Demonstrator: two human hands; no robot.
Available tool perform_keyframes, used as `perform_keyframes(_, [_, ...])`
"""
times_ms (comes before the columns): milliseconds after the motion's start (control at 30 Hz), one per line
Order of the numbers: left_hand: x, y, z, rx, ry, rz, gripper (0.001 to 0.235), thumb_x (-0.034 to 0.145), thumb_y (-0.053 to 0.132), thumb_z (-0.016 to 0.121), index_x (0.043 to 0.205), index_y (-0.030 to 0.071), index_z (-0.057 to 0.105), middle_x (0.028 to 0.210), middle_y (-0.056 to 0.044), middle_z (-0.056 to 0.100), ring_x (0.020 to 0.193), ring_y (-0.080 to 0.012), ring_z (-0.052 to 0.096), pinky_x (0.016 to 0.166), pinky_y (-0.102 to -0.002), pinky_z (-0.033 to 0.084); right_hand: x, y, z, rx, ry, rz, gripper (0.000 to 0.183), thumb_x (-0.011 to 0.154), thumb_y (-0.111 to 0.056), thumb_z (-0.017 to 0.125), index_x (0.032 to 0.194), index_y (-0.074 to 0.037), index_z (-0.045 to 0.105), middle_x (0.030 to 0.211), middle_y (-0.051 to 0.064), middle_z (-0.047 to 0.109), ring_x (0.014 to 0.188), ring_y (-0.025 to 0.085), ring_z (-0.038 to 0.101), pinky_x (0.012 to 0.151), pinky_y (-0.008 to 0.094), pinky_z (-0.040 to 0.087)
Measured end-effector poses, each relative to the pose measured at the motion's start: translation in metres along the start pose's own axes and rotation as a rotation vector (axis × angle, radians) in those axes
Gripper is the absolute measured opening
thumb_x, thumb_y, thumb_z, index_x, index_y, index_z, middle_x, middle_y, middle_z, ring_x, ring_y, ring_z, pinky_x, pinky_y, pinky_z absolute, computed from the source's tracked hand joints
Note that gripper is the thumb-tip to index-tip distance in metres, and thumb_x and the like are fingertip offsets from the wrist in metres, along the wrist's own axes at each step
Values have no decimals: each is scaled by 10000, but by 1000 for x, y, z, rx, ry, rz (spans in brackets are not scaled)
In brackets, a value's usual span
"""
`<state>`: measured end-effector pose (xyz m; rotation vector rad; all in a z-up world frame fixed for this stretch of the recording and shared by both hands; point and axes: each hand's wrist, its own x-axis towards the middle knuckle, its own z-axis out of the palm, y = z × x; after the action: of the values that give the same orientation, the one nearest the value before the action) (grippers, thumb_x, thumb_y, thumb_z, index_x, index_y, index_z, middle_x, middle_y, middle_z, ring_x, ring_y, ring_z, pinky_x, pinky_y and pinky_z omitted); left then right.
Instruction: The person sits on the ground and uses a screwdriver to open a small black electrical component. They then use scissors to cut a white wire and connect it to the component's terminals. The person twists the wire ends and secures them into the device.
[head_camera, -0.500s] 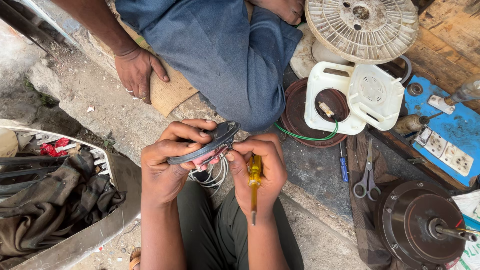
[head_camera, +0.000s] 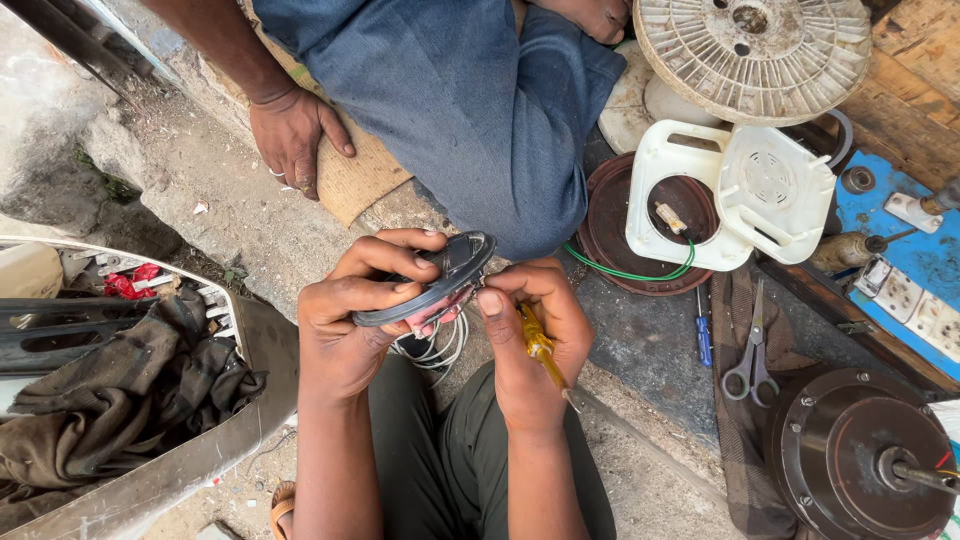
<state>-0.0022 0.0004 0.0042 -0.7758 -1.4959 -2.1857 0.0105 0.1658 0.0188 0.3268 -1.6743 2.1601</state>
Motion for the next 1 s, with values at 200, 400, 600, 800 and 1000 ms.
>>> perform_keyframes(200, [-1,-2,1,-17,8,-8,246,940,218,816,1184,188,796,1150,-132,726,1292,-374,633,1148,-546,510,0,-3,-1,17,-32,36,135,1033,-111,713,1053,-1,638,988,0,593,849,49,515,781,221,426])
perform_keyframes(400, [0,-2,1,-7,1,-23,254,928,201,823,1180,183,797,1149,-126,722,1290,-372,633,1132,-528,517,-1,-9,8,-116,38,1,138,1033,-114,691,1072,10,641,1000,14,578,820,43,509,743,215,430])
perform_keyframes(600, [-1,-2,5,-13,12,-40,234,912,183,837,1144,174,809,1139,-117,731,1294,-358,636,1149,-523,527,-3,-15,13,-448,102,-178,110,1023,-50,658,1109,18,662,981,49,615,732,66,548,661,228,452])
perform_keyframes(800, [0,-3,9,1,7,-58,243,902,200,842,1140,169,805,1145,-104,726,1302,-358,637,1139,-517,534,-4,-10,14,-445,152,-246,96,1056,-63,630,1119,9,633,1044,77,580,787,77,559,711,247,482])
perform_keyframes(1000, [1,-4,9,17,12,-62,232,905,210,841,1130,172,803,1185,-106,724,1298,-365,634,1103,-502,543,-7,-2,10,23,115,71,117,1051,-109,651,996,-31,583,846,-21,542,735,39,441,667,218,363])
